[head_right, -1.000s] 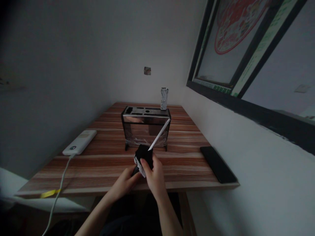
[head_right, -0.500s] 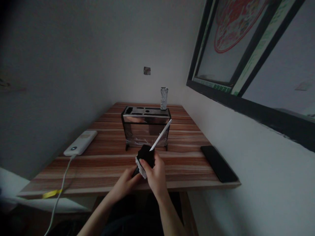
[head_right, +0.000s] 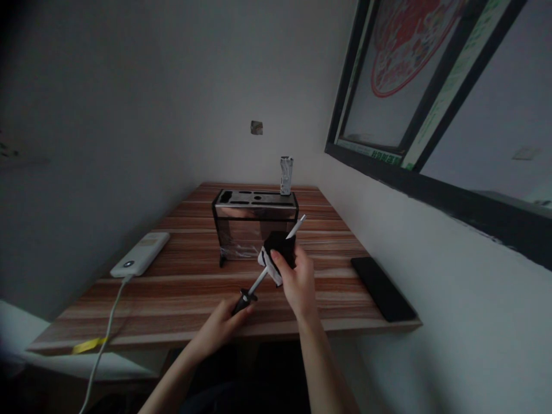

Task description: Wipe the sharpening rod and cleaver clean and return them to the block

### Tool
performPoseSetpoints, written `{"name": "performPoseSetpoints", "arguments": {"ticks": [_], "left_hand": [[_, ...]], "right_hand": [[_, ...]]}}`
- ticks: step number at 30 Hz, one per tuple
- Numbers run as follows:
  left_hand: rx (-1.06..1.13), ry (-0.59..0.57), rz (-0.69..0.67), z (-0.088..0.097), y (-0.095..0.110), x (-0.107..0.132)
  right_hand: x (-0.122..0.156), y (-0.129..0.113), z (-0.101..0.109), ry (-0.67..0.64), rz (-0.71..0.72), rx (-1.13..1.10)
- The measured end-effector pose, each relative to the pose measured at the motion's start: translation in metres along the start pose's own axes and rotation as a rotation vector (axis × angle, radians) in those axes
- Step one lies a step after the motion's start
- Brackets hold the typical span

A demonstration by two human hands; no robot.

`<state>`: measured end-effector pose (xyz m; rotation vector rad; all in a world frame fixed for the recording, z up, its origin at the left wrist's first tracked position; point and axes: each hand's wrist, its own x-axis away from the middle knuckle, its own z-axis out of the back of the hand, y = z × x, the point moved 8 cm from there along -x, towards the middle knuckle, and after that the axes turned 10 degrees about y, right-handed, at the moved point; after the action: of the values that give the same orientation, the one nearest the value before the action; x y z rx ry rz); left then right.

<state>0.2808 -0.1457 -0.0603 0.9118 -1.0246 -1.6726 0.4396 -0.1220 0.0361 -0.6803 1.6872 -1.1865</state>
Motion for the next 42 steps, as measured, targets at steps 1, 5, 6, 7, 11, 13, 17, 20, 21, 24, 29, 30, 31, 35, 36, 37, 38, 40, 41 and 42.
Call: {"name": "performPoseSetpoints", "arguments": {"ticks": [1, 5, 6, 7, 11, 13, 17, 20, 21, 24, 29, 30, 31, 35, 36, 37, 38, 40, 41, 42], "left_hand": [[-0.001, -0.001, 0.003, 0.000, 0.001, 0.000], [-0.012, -0.001, -0.003, 0.001, 0.004, 0.001], [-0.019, -0.002, -0.005, 0.001, 0.003, 0.001], [-0.029, 0.000, -0.005, 0.001, 0.003, 0.002], [-0.052, 0.000, -0.008, 0.000, -0.001, 0.002], [-0.051, -0.009, -0.013, -0.001, -0.002, 0.002], [-0.053, -0.016, -0.020, -0.001, 0.000, 0.001], [-0.060, -0.025, -0.019, -0.002, 0.002, 0.001], [-0.062, -0.029, -0.019, -0.002, 0.002, 0.001], [-0.059, -0.042, -0.022, -0.003, 0.003, 0.001], [-0.043, -0.036, -0.009, -0.001, 0.002, 0.001], [-0.040, -0.034, 0.001, -0.001, 0.001, 0.001], [-0.035, -0.034, 0.007, -0.001, 0.001, 0.001], [0.011, -0.028, 0.013, 0.000, -0.001, 0.000], [0.028, -0.023, 0.018, 0.000, -0.003, 0.000], [0.046, -0.017, 0.025, 0.000, -0.005, 0.000], [0.065, -0.011, 0.033, 0.000, -0.007, 0.000], [0.097, 0.005, 0.047, 0.000, -0.010, 0.000], [0.109, 0.014, 0.052, 0.001, -0.011, -0.001], [0.118, 0.022, 0.056, 0.001, -0.011, -0.001]], "right_hand": [[-0.005, -0.002, 0.003, 0.011, 0.009, 0.003], [-0.023, -0.012, 0.013, 0.056, 0.055, -0.032], [-0.028, -0.015, 0.015, 0.066, 0.068, -0.049], [-0.032, -0.019, 0.017, 0.073, 0.083, -0.063], [-0.045, -0.030, 0.028, 0.128, 0.138, -0.086], [-0.048, -0.030, 0.032, 0.157, 0.136, -0.088], [-0.050, -0.025, 0.039, 0.237, 0.141, -0.081], [-0.049, -0.022, 0.041, 0.277, 0.138, -0.106], [-0.048, -0.022, 0.041, 0.281, 0.133, -0.117], [-0.045, -0.020, 0.042, 0.296, 0.117, -0.125], [-0.032, -0.009, 0.031, 0.246, 0.059, -0.116], [-0.028, -0.005, 0.026, 0.216, 0.042, -0.106], [-0.023, -0.001, 0.021, 0.184, 0.026, -0.089], [-0.001, 0.002, 0.002, 0.089, 0.041, 0.039], [0.004, 0.000, -0.003, 0.067, 0.055, 0.065], [0.009, -0.001, -0.007, 0.045, 0.065, 0.083], [0.013, -0.001, -0.011, 0.020, 0.066, 0.091], [0.021, 0.001, -0.019, -0.025, 0.041, 0.087], [0.025, 0.003, -0.022, -0.045, 0.027, 0.082], [0.028, 0.006, -0.024, -0.068, 0.012, 0.077]]}}
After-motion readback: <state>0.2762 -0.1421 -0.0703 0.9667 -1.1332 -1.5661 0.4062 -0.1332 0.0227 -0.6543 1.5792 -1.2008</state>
